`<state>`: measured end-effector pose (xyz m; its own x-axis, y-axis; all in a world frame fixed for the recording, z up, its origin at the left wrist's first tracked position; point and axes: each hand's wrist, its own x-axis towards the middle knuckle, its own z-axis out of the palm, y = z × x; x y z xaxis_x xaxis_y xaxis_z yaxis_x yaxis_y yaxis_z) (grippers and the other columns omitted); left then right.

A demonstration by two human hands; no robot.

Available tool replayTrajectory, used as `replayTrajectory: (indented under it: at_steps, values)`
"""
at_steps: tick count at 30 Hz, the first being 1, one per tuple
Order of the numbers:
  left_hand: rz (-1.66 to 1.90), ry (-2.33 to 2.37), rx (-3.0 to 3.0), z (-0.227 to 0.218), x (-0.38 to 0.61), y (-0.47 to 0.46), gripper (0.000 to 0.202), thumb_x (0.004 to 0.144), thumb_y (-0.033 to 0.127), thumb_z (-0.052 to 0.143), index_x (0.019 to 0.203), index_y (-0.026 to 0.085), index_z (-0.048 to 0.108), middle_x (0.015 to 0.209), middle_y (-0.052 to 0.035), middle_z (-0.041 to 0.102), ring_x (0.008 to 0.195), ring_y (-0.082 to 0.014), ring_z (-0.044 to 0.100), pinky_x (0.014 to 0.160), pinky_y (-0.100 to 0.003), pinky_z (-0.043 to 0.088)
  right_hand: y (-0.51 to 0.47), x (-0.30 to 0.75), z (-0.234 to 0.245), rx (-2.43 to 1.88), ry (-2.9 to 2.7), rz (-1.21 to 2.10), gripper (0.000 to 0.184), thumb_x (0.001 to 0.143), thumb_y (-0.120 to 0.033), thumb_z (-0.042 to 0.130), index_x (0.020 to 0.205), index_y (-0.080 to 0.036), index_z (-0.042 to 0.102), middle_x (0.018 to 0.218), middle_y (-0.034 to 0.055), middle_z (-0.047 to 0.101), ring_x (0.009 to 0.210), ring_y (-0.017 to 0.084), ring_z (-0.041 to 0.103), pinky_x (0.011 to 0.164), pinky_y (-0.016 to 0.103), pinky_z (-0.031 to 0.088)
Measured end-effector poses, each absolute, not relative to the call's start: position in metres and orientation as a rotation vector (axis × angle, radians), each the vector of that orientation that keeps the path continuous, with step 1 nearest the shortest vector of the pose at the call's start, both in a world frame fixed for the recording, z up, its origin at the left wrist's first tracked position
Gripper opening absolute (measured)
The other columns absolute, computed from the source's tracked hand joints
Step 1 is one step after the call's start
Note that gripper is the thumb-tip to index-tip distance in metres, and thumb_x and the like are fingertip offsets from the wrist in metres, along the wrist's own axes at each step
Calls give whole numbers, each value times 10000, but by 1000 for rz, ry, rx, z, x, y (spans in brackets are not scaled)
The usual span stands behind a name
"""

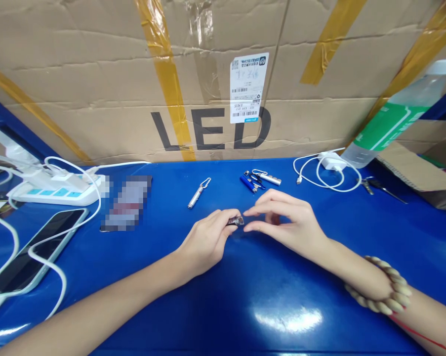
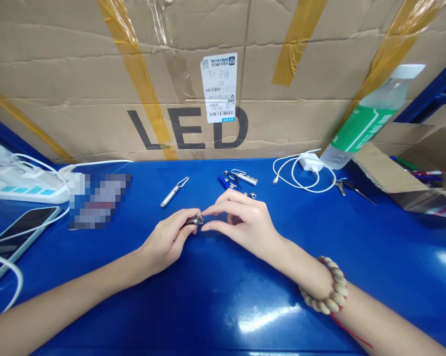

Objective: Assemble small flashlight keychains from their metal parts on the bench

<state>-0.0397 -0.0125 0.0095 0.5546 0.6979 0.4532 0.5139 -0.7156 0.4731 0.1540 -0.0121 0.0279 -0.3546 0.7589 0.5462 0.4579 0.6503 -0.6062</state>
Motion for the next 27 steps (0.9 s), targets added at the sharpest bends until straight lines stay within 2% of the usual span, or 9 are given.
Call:
replayTrajectory:
  at_steps: [5, 10, 13, 17, 27]
  values:
    - [886, 966, 2565, 8, -40, -12, 210, 881, 132, 343, 1020, 172, 494, 793, -28, 637, 697, -142, 603, 657, -237, 476, -11, 156, 27, -864, -2075, 325, 123, 772, -314, 645, 797, -222, 722, 793, 34, 618, 661, 117, 573, 601, 240, 461]
    - [707, 985, 2549, 10, -41, -11, 209, 876, 133, 368, 1030, 198, 494, 772, 8, 651, 680, -130, 631, 620, -209, 475, -9, 157, 26, -868, -2090, 413, 180, 779, -370, 625, 730, -228, 726, 747, 24, 611, 623, 108, 560, 571, 235, 448]
    - [644, 979, 2500, 10, -42, -11, 190, 869, 119, 388, 1000, 215, 488, 836, 13, 664, 725, -130, 648, 642, -208, 483, -9, 157, 25, -857, -2076, 478, 230, 791, -403, 600, 704, -229, 724, 724, 21, 601, 614, 104, 551, 564, 232, 437]
    - [704, 943, 2444, 7, -41, -11, 120, 861, 111, 407, 901, 211, 461, 919, -12, 673, 799, -144, 660, 673, -231, 505, -11, 156, 23, -875, -2053, 528, 212, 775, -387, 623, 674, -226, 717, 698, 14, 593, 601, 100, 538, 562, 232, 421]
    - [881, 883, 2487, 2, -42, -9, 99, 870, 134, 415, 799, 198, 438, 843, -32, 678, 742, -151, 668, 620, -235, 514, -15, 150, 19, -1086, -2026, 613, 121, 729, -303, 683, 653, -209, 678, 655, -16, 582, 547, 79, 486, 511, 213, 343]
